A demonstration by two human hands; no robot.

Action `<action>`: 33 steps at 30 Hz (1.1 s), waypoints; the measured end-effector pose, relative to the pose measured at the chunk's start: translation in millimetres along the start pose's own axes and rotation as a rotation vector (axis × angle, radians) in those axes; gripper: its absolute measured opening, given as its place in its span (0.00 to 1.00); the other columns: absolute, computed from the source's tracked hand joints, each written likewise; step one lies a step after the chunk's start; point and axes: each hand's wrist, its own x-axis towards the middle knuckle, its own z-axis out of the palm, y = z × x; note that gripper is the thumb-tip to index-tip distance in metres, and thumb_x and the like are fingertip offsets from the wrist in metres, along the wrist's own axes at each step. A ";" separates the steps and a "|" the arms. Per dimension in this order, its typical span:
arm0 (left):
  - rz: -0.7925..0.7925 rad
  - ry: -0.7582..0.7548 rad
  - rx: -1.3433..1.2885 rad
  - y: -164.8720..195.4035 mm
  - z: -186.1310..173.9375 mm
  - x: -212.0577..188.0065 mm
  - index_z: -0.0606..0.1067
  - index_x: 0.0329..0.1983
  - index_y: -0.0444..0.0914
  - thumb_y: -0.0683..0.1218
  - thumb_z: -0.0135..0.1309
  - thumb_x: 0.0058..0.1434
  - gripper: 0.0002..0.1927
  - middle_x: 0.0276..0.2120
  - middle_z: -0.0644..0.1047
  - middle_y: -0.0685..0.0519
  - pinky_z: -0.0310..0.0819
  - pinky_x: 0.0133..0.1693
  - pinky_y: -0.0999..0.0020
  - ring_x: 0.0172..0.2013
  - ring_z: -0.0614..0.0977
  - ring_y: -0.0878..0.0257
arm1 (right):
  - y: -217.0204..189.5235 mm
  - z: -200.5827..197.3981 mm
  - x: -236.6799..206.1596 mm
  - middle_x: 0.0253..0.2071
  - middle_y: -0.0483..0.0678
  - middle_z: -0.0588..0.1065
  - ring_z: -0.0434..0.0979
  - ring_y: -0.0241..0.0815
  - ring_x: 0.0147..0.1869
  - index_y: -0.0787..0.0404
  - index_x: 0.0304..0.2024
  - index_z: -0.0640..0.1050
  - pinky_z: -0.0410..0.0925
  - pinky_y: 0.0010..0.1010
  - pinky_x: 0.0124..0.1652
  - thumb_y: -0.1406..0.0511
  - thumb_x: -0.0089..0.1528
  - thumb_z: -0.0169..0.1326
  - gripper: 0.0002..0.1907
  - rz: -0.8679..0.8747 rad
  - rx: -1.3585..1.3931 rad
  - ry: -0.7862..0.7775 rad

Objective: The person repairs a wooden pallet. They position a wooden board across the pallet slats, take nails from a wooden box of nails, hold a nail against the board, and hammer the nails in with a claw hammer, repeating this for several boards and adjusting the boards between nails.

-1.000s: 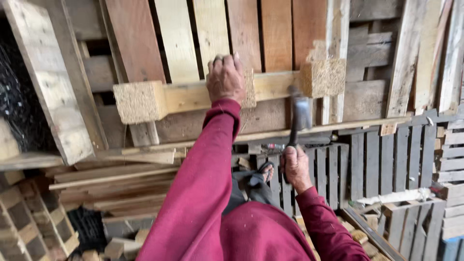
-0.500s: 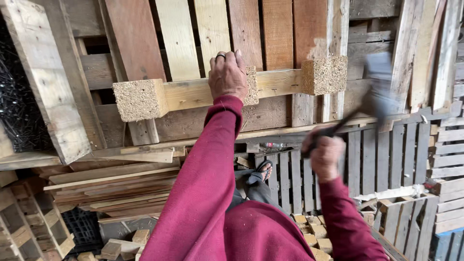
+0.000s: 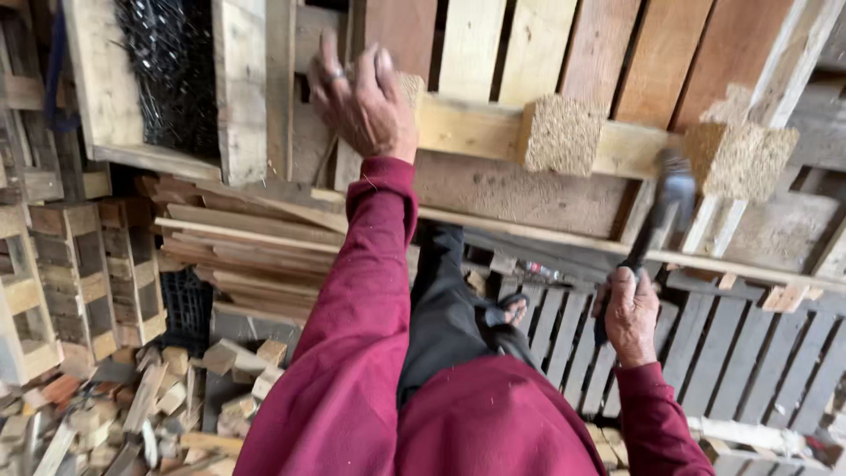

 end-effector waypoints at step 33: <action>-0.165 -0.168 -0.161 -29.6 9.1 -8.3 0.79 0.56 0.49 0.56 0.48 0.73 0.15 0.57 0.77 0.53 0.78 0.52 0.53 0.54 0.81 0.52 | -22.4 134.3 -17.1 0.25 0.52 0.73 0.75 0.47 0.23 0.64 0.40 0.72 0.69 0.39 0.26 0.49 0.70 0.46 0.23 0.140 -0.384 -0.240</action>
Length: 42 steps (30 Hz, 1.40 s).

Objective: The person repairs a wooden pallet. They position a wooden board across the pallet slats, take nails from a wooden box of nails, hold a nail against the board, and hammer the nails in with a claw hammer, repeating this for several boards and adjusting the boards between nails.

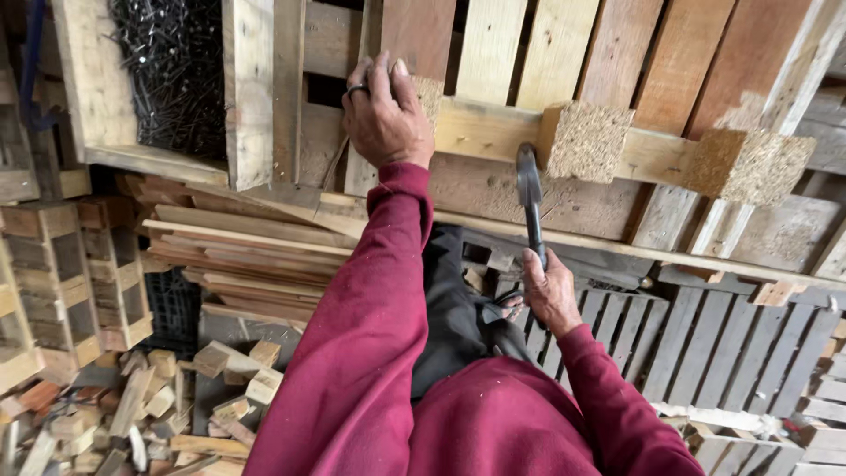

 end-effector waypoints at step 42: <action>0.029 0.095 -0.113 8.4 -14.4 2.6 0.80 0.51 0.47 0.52 0.49 0.73 0.12 0.55 0.79 0.51 0.77 0.51 0.55 0.52 0.81 0.51 | 1.3 -21.7 13.4 0.20 0.43 0.71 0.68 0.36 0.20 0.64 0.36 0.73 0.66 0.31 0.22 0.50 0.71 0.44 0.24 -0.156 0.115 -0.090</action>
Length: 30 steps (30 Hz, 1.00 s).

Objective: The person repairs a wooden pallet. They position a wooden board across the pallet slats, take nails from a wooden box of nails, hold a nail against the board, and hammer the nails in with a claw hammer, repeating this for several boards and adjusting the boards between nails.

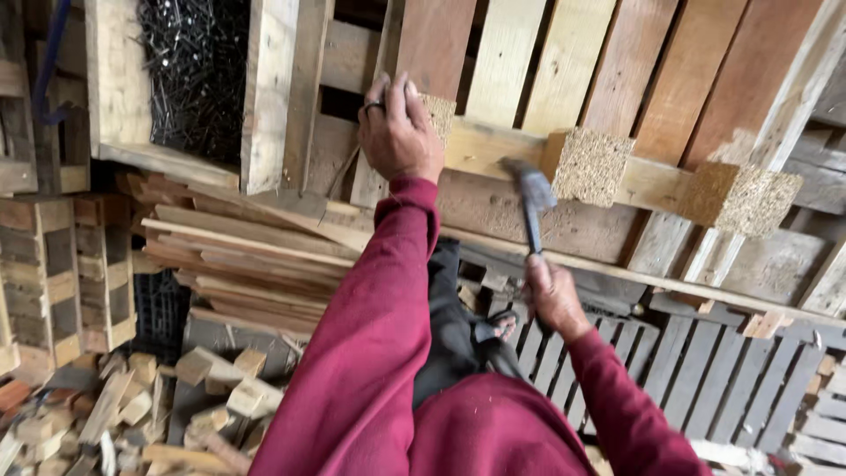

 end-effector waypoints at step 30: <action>-0.069 0.051 -0.166 -4.7 -8.3 2.5 0.79 0.57 0.41 0.43 0.52 0.73 0.11 0.52 0.81 0.53 0.78 0.52 0.61 0.48 0.84 0.55 | -60.6 3.6 -20.1 0.15 0.51 0.68 0.70 0.46 0.17 0.65 0.39 0.76 0.64 0.38 0.22 0.50 0.64 0.52 0.22 -0.246 -0.322 -0.144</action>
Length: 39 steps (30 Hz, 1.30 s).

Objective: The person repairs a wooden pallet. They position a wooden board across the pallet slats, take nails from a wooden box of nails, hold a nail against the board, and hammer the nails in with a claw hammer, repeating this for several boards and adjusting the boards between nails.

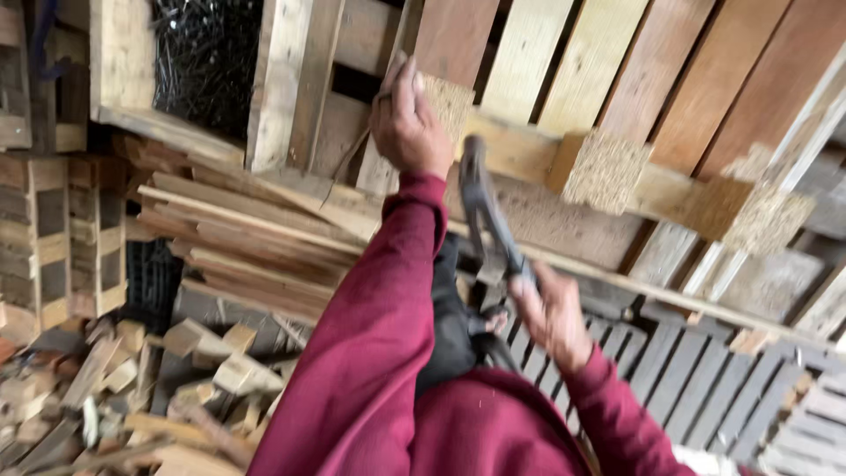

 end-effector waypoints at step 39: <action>0.143 -0.331 0.127 38.4 -21.9 -12.6 0.78 0.52 0.42 0.36 0.50 0.62 0.16 0.57 0.74 0.49 0.73 0.54 0.55 0.55 0.77 0.49 | 21.8 -38.3 -52.6 0.19 0.47 0.70 0.67 0.35 0.25 0.65 0.34 0.81 0.65 0.33 0.28 0.48 0.60 0.61 0.25 0.582 0.267 -0.008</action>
